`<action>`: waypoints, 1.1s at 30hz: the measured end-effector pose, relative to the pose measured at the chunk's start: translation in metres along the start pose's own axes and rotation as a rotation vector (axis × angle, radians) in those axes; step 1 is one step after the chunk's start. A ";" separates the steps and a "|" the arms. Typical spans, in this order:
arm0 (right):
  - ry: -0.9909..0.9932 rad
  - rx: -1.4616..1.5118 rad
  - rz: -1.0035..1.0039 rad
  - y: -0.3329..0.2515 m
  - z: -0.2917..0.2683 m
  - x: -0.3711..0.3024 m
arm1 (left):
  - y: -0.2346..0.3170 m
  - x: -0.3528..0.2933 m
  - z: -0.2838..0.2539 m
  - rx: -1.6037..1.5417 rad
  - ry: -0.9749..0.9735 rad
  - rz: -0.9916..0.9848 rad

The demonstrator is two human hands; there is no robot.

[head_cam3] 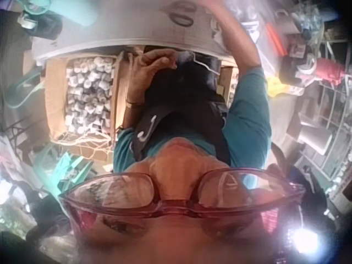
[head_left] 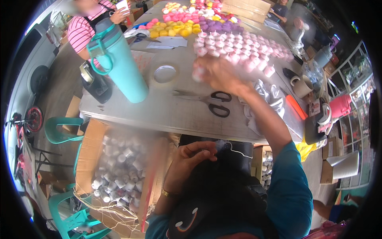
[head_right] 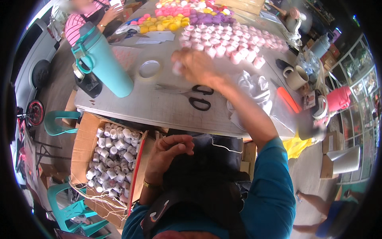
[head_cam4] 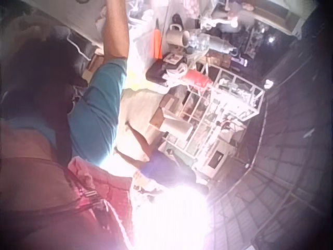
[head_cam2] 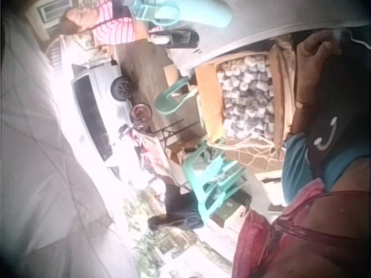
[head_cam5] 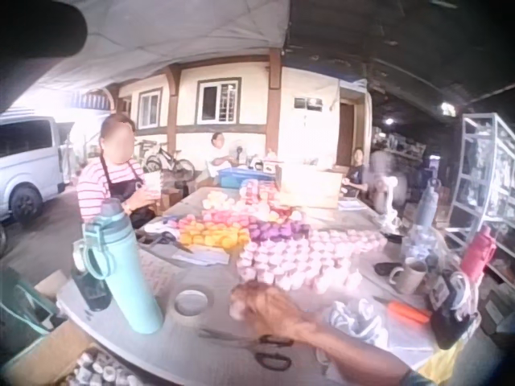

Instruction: The person assembles small cylindrical candles by inserting wicks and trimming excess with scissors. They handle wicks, candles, and scissors, placing finished candles on the table.

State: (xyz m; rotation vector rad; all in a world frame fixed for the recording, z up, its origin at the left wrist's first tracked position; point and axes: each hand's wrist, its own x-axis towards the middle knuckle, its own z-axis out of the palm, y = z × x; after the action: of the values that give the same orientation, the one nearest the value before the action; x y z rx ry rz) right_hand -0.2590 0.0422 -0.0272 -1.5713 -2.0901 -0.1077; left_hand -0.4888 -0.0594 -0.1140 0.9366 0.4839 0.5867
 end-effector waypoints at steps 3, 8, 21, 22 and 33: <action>0.005 -0.136 0.074 0.021 0.012 0.045 | 0.001 -0.001 0.001 0.102 0.015 0.037; -0.103 -0.096 0.337 0.044 -0.011 0.054 | 0.003 -0.012 -0.005 0.218 0.063 -0.034; 0.223 -0.237 0.518 0.213 -0.065 0.117 | -0.041 0.021 -0.016 0.129 -0.119 -0.215; 0.205 -0.266 0.548 0.219 -0.055 0.126 | -0.041 0.022 -0.016 0.143 -0.111 -0.243; -0.211 -0.481 0.679 0.322 0.024 0.139 | -0.039 0.031 -0.031 0.138 0.013 -0.254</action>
State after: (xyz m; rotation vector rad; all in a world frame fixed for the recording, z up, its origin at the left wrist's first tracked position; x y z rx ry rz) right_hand 0.0007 0.2769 -0.0635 -2.5998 -1.6228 -0.2192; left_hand -0.4749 -0.0388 -0.1673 0.9839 0.6505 0.3325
